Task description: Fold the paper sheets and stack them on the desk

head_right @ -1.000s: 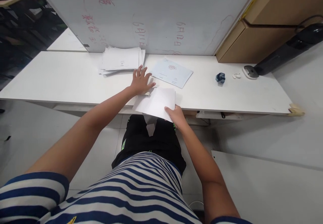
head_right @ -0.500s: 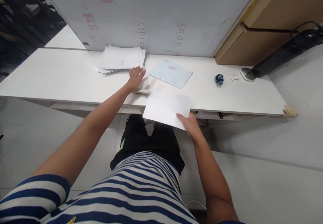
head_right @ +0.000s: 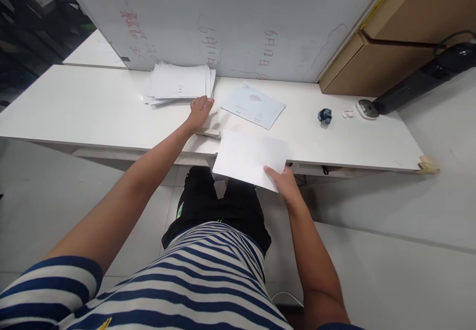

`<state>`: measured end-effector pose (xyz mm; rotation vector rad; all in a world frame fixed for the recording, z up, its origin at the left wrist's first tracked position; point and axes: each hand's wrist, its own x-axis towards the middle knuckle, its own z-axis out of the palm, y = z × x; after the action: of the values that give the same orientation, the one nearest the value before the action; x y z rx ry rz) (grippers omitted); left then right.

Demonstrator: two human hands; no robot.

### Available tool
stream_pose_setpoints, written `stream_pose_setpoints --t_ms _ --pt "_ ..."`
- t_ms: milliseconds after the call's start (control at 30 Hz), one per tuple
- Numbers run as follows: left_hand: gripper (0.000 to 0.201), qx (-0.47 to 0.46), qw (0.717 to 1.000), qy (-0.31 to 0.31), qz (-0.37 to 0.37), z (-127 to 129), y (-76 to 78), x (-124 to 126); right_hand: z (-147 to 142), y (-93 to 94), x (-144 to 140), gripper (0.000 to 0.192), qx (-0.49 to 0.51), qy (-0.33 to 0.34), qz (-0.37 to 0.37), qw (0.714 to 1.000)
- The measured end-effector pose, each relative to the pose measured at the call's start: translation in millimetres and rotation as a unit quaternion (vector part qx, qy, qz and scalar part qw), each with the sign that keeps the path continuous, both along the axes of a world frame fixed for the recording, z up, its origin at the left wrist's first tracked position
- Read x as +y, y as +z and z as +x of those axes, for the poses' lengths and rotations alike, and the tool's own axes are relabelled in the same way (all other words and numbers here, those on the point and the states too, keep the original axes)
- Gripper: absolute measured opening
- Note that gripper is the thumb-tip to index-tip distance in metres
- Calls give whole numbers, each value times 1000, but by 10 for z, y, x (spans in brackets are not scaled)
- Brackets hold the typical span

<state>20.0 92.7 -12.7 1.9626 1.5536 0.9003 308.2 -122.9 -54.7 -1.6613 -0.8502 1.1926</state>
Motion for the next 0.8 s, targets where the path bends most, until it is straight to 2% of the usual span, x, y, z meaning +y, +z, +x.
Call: stream_pose_setpoints --t_ms 267,567,800 --pt "36 60 998 11 32 10 -18 -18 -3 4 -4 52 -9 7 3 1000" --pt "36 28 999 7 36 5 -9 -29 29 -39 -29 51 -17 6 3 1000" --pt "41 -4 996 89 9 6 -79 -3 32 -2 -26 46 -23 -8 -3 1000"
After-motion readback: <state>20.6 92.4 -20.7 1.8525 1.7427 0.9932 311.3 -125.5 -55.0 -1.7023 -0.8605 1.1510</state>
